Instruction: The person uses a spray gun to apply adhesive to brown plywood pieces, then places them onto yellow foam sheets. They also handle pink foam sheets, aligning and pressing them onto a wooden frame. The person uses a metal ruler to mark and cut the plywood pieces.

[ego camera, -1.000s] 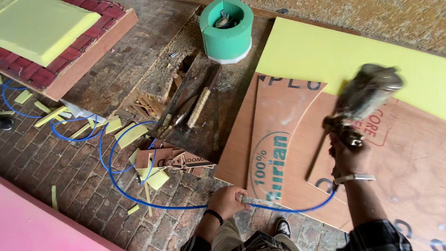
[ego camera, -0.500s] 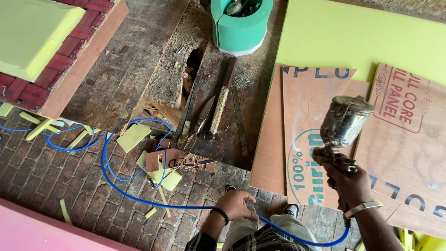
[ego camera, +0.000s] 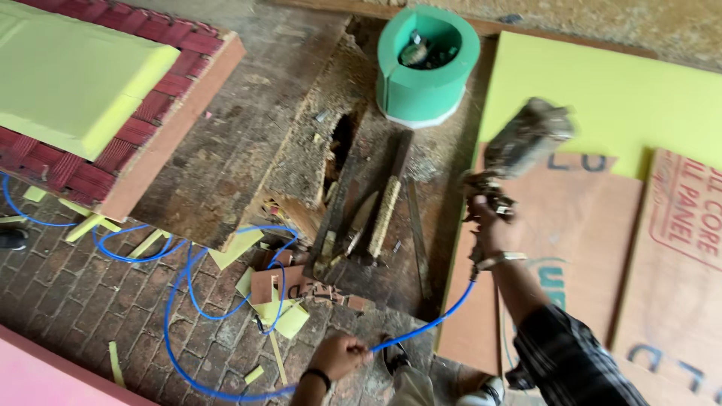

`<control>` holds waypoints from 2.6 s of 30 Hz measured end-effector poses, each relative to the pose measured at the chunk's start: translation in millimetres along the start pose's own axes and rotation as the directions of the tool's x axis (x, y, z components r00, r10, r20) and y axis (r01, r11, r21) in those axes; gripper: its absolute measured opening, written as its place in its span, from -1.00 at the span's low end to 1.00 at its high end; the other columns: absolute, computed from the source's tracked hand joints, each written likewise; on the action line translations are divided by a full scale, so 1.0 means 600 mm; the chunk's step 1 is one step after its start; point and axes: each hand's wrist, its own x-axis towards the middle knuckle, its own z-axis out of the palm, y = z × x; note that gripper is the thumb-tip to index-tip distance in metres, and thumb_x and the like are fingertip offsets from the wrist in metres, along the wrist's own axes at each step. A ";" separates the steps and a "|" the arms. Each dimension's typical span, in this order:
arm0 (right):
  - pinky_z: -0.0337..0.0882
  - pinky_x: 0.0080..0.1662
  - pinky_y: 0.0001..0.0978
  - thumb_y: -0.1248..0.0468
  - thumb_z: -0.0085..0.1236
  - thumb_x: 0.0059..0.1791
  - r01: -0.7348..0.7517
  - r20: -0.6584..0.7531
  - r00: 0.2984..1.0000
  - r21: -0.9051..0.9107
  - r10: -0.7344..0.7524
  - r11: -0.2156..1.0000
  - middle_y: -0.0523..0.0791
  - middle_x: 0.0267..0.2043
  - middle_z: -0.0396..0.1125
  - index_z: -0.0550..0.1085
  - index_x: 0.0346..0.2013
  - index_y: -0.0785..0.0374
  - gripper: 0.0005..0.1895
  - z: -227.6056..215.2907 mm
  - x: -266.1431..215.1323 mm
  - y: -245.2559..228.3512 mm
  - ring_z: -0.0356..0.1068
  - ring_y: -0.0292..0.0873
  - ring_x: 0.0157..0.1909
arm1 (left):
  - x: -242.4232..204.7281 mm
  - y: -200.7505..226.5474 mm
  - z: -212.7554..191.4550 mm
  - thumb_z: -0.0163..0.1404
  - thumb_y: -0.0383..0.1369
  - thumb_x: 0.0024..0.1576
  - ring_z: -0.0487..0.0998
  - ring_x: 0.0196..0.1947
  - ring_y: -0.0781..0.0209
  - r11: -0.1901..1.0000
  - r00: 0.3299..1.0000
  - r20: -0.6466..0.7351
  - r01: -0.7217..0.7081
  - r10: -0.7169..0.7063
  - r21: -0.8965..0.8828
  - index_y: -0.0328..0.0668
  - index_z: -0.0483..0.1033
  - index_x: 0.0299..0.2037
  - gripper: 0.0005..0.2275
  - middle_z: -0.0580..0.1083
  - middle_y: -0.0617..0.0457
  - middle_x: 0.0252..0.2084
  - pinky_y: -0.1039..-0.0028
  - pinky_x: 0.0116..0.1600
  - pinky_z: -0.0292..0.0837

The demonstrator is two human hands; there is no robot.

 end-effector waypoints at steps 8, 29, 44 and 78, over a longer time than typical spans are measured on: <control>0.43 -0.30 -0.34 0.04 0.37 -0.08 -0.162 0.155 0.959 -0.380 0.236 0.911 -0.10 -0.30 0.52 0.53 0.04 0.21 -0.52 0.227 0.084 0.088 0.40 -0.26 -0.41 | 0.054 -0.175 0.064 0.19 -0.16 0.12 0.71 -0.14 0.26 0.978 0.999 -0.038 -0.020 0.013 -0.207 -0.18 0.52 0.05 -0.62 0.65 -0.02 -0.20 0.44 0.06 0.58; 0.50 -0.08 -0.21 0.00 0.43 -0.09 0.126 0.129 0.990 -0.705 -0.049 0.698 -0.03 -0.16 0.54 0.54 -0.09 0.24 -0.54 0.149 0.141 0.094 0.55 -0.10 -0.19 | 0.036 -0.060 0.057 0.23 -0.24 0.09 0.68 -0.19 0.24 0.995 0.998 -0.056 0.036 -0.041 -0.088 -0.12 0.53 0.09 -0.62 0.63 0.02 -0.22 0.42 -0.01 0.57; 0.50 -0.03 -0.24 0.00 0.43 -0.10 0.104 0.195 0.980 -0.634 0.028 0.767 -0.02 -0.17 0.55 0.53 -0.08 0.29 -0.50 0.167 0.167 0.079 0.55 -0.12 -0.16 | 0.130 -0.156 0.099 0.18 -0.09 0.18 0.72 -0.09 0.21 0.955 0.992 0.093 -0.060 0.090 -0.291 -0.29 0.35 0.23 -0.46 0.61 -0.08 -0.14 0.41 0.10 0.63; 0.47 -0.09 -0.31 0.14 0.28 -0.04 0.152 0.065 0.988 -0.573 -0.141 0.805 -0.08 -0.14 0.53 0.57 -0.05 0.25 -0.66 -0.132 -0.106 0.077 0.47 -0.18 -0.17 | 0.059 0.128 0.037 0.13 -0.22 0.13 0.68 -0.31 0.34 0.975 0.903 -0.430 -0.120 0.027 -0.190 -0.09 0.65 -0.09 -0.77 0.68 0.08 -0.25 0.47 -0.17 0.65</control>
